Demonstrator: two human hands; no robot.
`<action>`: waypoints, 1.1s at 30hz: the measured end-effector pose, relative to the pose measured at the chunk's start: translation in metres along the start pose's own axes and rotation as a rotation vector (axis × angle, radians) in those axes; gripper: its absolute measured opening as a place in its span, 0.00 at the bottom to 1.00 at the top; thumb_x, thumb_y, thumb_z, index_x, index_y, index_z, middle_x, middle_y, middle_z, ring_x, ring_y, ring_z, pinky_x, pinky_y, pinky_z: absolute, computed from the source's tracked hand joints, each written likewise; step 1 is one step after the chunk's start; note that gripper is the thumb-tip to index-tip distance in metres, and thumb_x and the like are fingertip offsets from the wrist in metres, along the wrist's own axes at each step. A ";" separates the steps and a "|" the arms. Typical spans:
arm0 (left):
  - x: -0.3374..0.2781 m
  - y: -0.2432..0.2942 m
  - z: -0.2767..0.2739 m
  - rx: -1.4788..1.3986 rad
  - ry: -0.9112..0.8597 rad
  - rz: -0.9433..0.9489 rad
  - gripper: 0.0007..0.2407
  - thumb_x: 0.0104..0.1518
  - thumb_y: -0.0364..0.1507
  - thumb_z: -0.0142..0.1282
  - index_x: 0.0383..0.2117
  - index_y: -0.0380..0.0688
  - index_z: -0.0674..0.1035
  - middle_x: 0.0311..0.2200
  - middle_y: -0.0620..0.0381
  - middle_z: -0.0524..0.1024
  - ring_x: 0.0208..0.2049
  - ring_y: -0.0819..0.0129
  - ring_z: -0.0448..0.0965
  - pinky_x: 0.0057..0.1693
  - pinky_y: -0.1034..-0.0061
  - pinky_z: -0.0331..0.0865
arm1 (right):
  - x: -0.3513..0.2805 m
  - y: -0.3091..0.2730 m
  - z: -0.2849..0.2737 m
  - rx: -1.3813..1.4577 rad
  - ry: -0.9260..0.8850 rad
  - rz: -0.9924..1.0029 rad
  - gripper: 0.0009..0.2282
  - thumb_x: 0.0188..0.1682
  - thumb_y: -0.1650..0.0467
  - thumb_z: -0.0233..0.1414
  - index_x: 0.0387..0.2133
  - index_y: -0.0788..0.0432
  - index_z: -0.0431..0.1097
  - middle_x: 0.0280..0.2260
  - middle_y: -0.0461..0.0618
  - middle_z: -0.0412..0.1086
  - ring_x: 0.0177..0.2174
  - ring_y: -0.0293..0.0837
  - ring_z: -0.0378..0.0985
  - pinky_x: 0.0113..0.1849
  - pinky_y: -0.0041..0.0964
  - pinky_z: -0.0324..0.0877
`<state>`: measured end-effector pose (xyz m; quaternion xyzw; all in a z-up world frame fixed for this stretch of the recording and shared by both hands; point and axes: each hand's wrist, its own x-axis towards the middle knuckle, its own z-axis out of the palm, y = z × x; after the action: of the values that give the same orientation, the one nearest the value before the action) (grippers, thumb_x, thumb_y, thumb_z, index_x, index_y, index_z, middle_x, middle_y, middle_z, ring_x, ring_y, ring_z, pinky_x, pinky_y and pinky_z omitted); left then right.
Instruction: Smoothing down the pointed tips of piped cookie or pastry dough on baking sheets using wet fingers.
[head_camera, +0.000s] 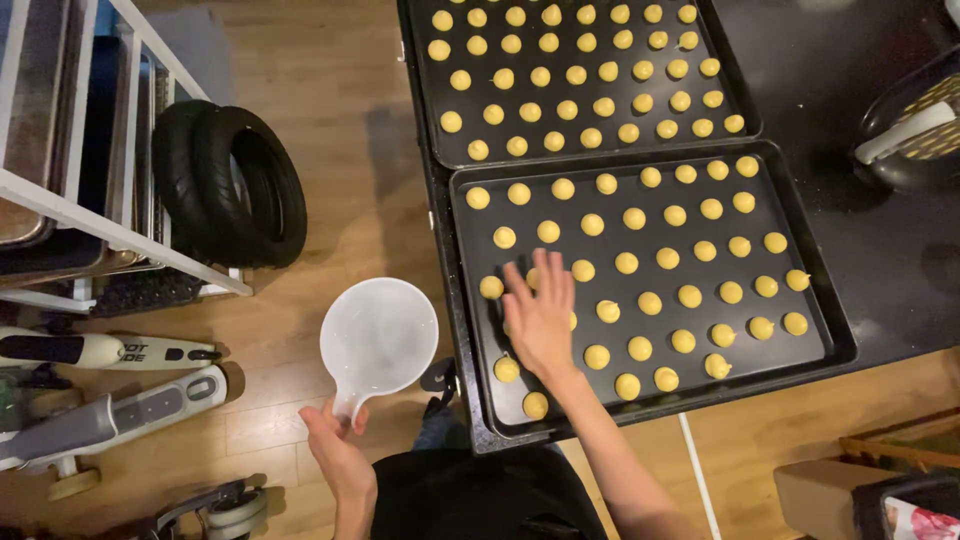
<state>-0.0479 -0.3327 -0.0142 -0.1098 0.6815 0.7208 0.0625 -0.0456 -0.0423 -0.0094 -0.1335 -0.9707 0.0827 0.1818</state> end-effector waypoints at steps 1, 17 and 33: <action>-0.003 0.000 0.002 -0.039 -0.002 -0.026 0.34 0.69 0.53 0.21 0.38 0.34 0.79 0.24 0.59 0.68 0.29 0.70 0.61 0.44 0.77 0.56 | -0.003 0.006 -0.008 -0.005 0.108 0.058 0.19 0.55 0.66 0.45 0.59 0.57 0.67 0.66 0.64 0.51 0.66 0.67 0.48 0.62 0.62 0.47; -0.036 -0.009 0.060 -0.287 -0.014 -0.014 0.33 0.70 0.53 0.28 0.46 0.32 0.78 0.27 0.59 0.70 0.29 0.76 0.63 0.38 0.82 0.55 | -0.020 0.060 -0.017 0.007 0.058 0.131 0.20 0.56 0.64 0.45 0.61 0.54 0.65 0.67 0.64 0.50 0.68 0.65 0.44 0.64 0.66 0.40; -0.067 0.002 0.130 -0.289 -0.101 0.003 0.27 0.71 0.51 0.25 0.32 0.42 0.74 0.22 0.62 0.62 0.27 0.73 0.56 0.39 0.79 0.52 | -0.024 0.131 -0.022 0.004 0.057 -0.008 0.21 0.54 0.63 0.47 0.60 0.54 0.66 0.66 0.67 0.52 0.67 0.66 0.45 0.63 0.68 0.43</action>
<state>0.0075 -0.1990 0.0099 -0.0802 0.5668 0.8161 0.0792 0.0141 0.0779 -0.0241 -0.1314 -0.9655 0.0801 0.2101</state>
